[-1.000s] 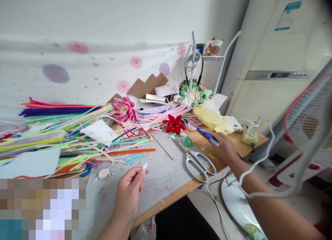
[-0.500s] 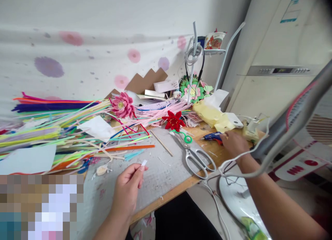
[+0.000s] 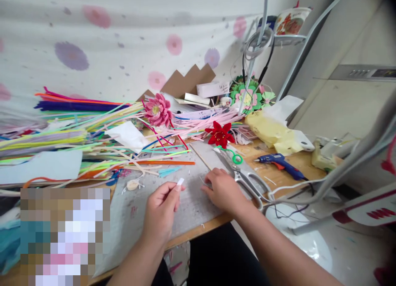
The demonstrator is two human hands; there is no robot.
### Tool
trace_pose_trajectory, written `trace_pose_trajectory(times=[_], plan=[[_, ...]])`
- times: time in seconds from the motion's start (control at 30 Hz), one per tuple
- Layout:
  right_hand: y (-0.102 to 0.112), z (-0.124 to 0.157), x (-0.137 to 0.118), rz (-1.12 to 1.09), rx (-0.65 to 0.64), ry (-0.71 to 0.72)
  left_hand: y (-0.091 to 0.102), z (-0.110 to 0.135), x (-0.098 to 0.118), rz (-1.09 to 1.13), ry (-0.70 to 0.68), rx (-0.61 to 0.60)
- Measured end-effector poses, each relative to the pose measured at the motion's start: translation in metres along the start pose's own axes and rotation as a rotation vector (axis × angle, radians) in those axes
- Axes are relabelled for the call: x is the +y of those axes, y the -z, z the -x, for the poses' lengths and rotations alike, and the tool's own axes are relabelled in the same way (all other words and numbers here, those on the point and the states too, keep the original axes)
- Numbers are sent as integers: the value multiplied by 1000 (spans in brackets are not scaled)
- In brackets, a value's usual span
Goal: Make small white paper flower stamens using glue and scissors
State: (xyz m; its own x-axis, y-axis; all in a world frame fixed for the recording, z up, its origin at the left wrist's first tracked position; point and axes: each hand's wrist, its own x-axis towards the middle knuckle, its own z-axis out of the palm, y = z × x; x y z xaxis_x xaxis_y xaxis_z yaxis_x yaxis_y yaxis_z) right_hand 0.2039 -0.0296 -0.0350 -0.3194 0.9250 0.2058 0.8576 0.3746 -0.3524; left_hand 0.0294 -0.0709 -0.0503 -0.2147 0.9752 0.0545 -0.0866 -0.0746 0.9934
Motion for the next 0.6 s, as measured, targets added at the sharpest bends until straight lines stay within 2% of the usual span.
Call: trace_pose_trajectory(times=[0.2, 0.37, 0.5, 0.57, 0.6], plan=[[-17, -1, -3, -50, 36, -52, 0, 1, 1, 8, 12, -1], [-16, -2, -2, -255, 57, -112, 0, 3, 1, -15, 38, 7], [-17, 1, -8, -746, 211, -99, -1, 3, 2, -37, 50, -2], [-18, 4, -14, -964, 308, -29, -2, 3, 3, -35, 64, -5], [-20, 6, -17, -999, 335, 19, -2, 3, 4, -32, 74, -6]])
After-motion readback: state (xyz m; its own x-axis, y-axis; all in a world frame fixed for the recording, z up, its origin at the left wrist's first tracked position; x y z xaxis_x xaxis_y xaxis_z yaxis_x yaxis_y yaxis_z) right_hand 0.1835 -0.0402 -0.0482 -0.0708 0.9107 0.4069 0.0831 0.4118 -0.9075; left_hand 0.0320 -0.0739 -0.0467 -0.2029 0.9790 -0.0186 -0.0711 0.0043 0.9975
